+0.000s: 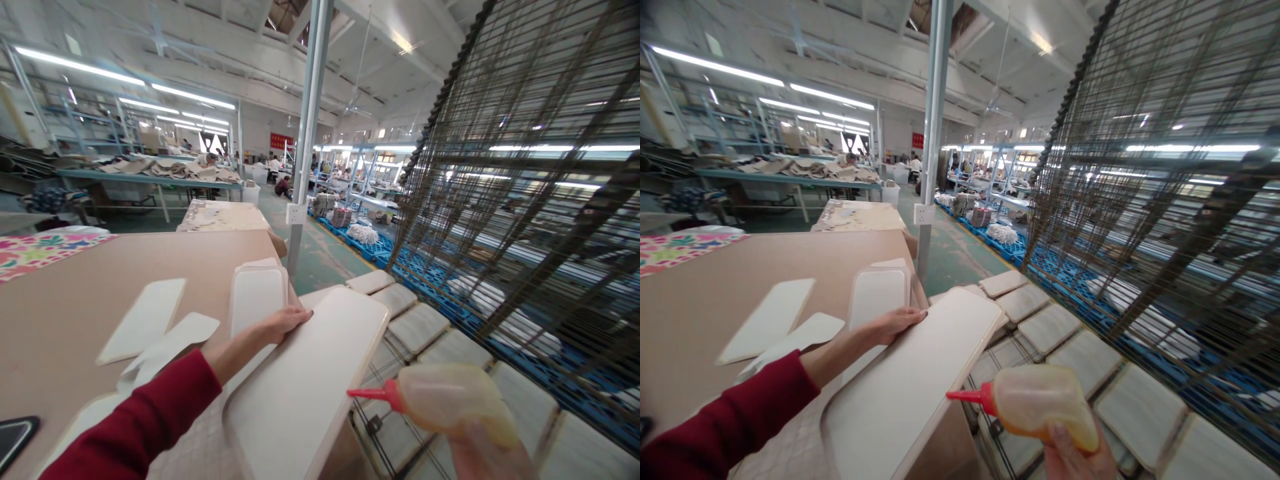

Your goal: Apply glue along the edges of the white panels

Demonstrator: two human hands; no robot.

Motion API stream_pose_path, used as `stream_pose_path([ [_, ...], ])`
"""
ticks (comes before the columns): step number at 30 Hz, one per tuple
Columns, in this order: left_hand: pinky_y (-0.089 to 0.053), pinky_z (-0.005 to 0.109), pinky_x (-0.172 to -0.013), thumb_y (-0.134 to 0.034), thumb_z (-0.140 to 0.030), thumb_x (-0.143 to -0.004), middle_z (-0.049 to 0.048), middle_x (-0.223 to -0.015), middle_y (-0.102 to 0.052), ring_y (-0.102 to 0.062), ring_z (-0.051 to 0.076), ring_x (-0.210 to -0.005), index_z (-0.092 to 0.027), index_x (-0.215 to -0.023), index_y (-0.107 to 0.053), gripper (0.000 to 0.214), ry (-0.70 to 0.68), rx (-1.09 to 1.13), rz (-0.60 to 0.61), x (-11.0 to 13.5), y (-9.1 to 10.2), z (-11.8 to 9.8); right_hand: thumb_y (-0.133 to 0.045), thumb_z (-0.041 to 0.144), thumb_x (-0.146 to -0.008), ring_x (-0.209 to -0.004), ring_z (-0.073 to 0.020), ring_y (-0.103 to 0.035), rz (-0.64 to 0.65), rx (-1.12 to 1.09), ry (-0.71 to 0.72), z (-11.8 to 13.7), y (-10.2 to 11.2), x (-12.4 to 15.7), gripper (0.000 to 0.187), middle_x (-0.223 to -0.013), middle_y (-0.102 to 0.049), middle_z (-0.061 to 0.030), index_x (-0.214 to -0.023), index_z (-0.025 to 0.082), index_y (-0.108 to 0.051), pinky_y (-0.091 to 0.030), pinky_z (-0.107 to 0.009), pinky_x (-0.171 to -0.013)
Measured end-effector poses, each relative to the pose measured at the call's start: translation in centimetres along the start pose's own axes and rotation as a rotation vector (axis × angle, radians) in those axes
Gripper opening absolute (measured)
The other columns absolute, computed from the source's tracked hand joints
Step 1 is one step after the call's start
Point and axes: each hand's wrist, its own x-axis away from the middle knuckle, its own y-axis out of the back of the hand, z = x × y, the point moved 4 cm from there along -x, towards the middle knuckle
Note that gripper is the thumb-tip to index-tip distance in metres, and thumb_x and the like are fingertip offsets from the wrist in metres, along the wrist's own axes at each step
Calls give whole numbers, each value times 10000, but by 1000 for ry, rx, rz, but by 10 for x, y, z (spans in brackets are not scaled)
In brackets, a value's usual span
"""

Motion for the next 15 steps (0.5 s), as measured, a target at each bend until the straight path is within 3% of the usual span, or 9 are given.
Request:
stream_pose_path([
  [3, -502, 277, -551, -795, -592, -509, 47, -640, -695, -628, 171, -559, -142, -729, -619, 531, -9, 11, -9, -2, -2, -3, -889, 156, -400, -751, -205, -624, -19, -78, -140, -8, 4, 3, 628, -810, -653, -49, -947, 212, -586, -530, -250, -709],
  [5, -506, 285, -557, -793, -561, -545, 45, -645, -695, -632, 177, -562, -149, -736, -611, 489, -7, 20, -13, -3, -3, -5, -882, 103, -360, -736, -201, -619, -9, -89, -151, -7, 4, 5, 671, -828, -654, -54, -953, 197, -582, -529, -270, -752],
  [10, -512, 300, -591, -774, -504, -619, 28, -616, -676, -638, 185, -577, -164, -725, -592, 400, -2, 42, -33, -11, -4, -7, -892, 175, -346, -741, -239, -629, -26, -166, -145, -3, -2, 9, 621, -735, -635, -42, -895, 205, -604, -548, -264, -661],
  [15, -521, 320, -623, -739, -473, -688, 41, -623, -677, -641, 190, -586, -160, -715, -590, 347, 14, 42, -57, -20, -5, -8, -876, 201, -451, -712, -181, -622, -63, -132, -54, 2, -12, 20, 492, -777, -644, -20, -858, 232, -601, -522, -201, -704],
])
